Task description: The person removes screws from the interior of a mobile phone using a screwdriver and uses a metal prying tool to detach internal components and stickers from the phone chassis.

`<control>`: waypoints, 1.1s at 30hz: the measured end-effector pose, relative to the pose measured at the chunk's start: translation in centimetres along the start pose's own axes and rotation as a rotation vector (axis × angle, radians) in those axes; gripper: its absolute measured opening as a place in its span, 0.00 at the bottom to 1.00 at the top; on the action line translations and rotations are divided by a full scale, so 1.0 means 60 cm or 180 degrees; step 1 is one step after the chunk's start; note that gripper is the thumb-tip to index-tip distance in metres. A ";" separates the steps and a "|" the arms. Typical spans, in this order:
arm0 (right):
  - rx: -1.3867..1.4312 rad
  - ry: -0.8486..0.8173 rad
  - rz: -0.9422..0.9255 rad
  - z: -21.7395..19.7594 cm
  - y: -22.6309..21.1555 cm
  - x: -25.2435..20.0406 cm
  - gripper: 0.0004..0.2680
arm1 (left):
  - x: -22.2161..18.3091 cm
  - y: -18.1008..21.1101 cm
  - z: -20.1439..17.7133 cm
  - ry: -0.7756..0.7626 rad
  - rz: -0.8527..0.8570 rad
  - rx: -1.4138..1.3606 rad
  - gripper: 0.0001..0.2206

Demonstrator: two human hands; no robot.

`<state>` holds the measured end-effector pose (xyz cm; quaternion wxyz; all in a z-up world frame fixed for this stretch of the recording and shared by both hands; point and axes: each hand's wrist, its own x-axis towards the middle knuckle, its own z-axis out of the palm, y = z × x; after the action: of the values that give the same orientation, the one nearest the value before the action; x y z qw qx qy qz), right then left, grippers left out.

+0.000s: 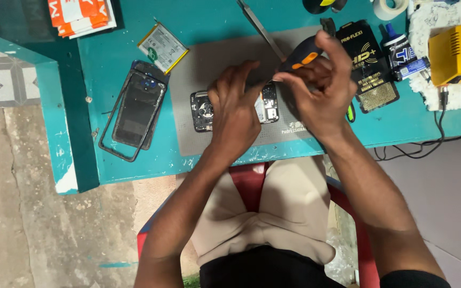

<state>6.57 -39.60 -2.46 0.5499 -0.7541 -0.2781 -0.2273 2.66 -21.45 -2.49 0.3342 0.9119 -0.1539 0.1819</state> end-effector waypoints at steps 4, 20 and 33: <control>-0.0165 -0.0092 -0.0041 -0.001 -0.004 0.004 0.29 | -0.004 -0.004 0.006 -0.0019 0.0012 0.0052 0.24; -0.0395 -0.0170 -0.0265 -0.002 -0.009 0.009 0.31 | -0.012 -0.008 0.011 -0.0035 0.0043 0.0101 0.22; -0.0496 -0.0297 -0.0428 -0.001 -0.004 0.013 0.31 | -0.011 -0.004 0.008 0.0034 0.0026 0.0136 0.20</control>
<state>6.95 -39.47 -1.76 0.4595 -0.7839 -0.3349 -0.2493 2.28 -21.47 -3.28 0.3146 0.9172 -0.1520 0.1914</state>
